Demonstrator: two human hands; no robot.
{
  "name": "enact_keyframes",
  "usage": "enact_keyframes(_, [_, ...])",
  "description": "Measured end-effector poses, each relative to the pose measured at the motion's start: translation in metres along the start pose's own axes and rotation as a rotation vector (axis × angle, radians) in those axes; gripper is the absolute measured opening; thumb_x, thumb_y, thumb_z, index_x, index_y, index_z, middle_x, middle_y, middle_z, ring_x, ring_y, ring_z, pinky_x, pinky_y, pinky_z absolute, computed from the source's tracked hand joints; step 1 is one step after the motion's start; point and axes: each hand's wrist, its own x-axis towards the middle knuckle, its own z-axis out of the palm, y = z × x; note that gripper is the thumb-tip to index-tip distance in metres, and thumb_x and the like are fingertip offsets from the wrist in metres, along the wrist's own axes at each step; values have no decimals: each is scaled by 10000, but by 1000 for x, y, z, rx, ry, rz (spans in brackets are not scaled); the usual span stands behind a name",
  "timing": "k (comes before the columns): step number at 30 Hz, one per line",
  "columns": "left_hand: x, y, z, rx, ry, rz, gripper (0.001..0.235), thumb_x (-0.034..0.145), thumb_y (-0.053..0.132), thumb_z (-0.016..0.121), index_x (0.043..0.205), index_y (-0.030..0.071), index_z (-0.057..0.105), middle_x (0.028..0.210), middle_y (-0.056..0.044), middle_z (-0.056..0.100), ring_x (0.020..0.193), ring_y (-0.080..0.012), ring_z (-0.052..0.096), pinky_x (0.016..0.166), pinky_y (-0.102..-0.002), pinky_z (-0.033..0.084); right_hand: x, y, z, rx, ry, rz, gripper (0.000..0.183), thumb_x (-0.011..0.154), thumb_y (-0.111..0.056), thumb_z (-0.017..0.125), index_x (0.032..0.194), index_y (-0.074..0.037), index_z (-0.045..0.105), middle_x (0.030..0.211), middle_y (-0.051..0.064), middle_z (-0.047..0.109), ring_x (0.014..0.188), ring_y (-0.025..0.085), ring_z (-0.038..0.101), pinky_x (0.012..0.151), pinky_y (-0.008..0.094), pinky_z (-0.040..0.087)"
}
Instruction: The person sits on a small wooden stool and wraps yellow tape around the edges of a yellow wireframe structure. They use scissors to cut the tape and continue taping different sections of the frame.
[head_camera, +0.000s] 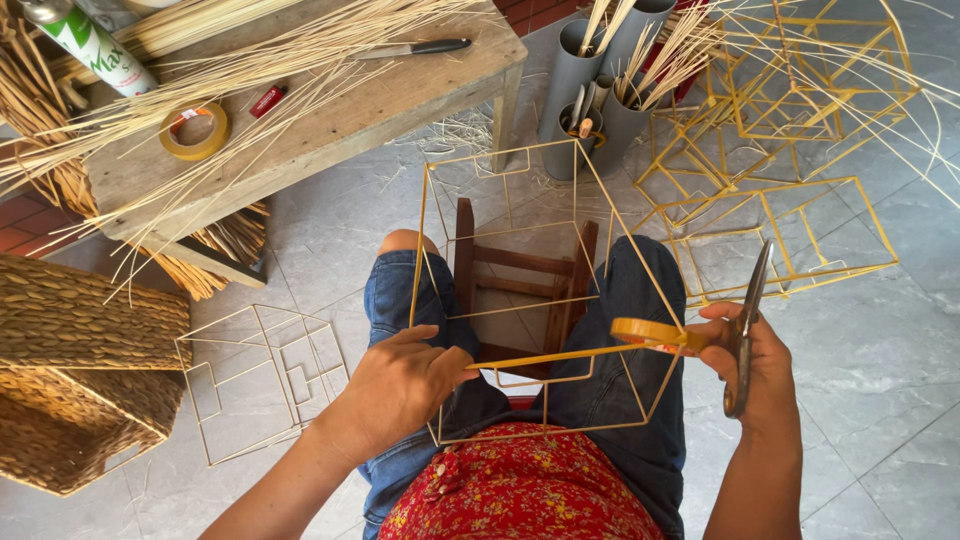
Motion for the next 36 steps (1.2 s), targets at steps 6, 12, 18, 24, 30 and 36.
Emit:
enact_keyframes(6, [3,4,7,39,96,-19,378,899,348,733,703,95,531,565,-66,532,589,-269,620,850,-407,581,-2,-3,1,-41,-7,-23,488,862,-46,752,1327,-24,603,1084,134,750,1033,226,730,968,385,587])
enact_keyframes(12, [12,10,-5,-127,100,-80,452,817,455,734,980,37,688,860,-88,656,806,-283,663,762,-406,559,-3,-2,3,-92,-3,-13,502,847,7,755,1327,-21,608,1105,112,738,1020,213,711,933,352,573])
enact_keyframes(18, [27,11,-14,-181,113,-121,344,843,311,782,1059,53,707,953,-80,691,862,-278,684,765,-377,568,-1,-14,11,-191,31,17,482,831,33,719,1291,-36,594,1148,125,741,1076,217,713,925,346,587])
enact_keyframes(24, [41,14,-15,-322,159,-58,182,913,204,763,1027,69,715,922,-55,700,837,-247,702,748,-367,575,-9,-37,16,-131,246,-263,332,1009,-8,712,1293,-1,541,1106,211,725,1041,228,714,937,301,539])
enact_keyframes(30, [72,32,2,-459,127,115,196,954,209,749,1094,80,704,940,-63,688,855,-248,700,775,-379,595,-13,-61,38,131,156,-420,412,1191,-357,605,1346,9,496,978,242,728,892,305,745,879,387,610])
enact_keyframes(36, [97,65,27,-491,151,172,529,847,354,820,1232,74,589,1099,-99,642,984,-310,686,844,-398,592,6,-77,100,384,-36,-357,626,1076,-502,646,1384,-3,426,1032,244,705,992,355,722,891,457,607])
